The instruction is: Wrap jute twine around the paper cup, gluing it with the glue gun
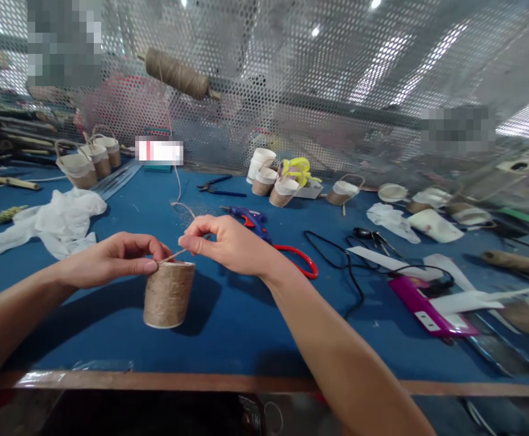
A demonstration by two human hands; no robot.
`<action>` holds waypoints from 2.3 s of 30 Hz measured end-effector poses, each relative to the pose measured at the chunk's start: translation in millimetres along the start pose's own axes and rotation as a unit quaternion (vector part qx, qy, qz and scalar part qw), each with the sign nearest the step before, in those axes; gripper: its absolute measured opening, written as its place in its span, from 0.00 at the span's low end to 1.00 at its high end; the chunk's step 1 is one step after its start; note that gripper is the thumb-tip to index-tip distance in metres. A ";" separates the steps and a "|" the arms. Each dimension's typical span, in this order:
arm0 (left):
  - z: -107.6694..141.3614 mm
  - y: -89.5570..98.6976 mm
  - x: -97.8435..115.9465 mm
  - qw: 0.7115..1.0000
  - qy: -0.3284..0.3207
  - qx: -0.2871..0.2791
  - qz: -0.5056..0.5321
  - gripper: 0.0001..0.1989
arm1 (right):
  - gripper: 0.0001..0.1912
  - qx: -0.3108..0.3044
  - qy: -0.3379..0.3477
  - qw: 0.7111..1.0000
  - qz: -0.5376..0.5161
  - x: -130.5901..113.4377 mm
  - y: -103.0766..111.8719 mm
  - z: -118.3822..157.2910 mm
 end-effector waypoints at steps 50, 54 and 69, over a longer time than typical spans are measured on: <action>6.3 0.5 0.5 0.987 -0.056 -0.018 0.146 0.07 | 0.11 0.050 -0.111 0.993 -0.001 13.9 -22.1 39.5; 5.5 -0.2 1.5 0.985 -0.067 -0.019 0.161 0.07 | 0.11 0.052 -0.097 0.994 -0.013 11.3 -23.1 38.7; 4.1 -6.9 1.4 0.966 -0.099 -0.057 0.234 0.07 | 0.11 0.069 -0.063 0.992 -0.090 9.9 -26.8 36.7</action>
Point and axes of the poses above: each hand's wrist, its own z-axis away from the middle knuckle, its own y-axis out of the back of the hand, x = y × z, the point moved 6 cm from there along -z, towards the middle knuckle, and after that the axes turned 13 degrees about -x, right-handed, at the moved point
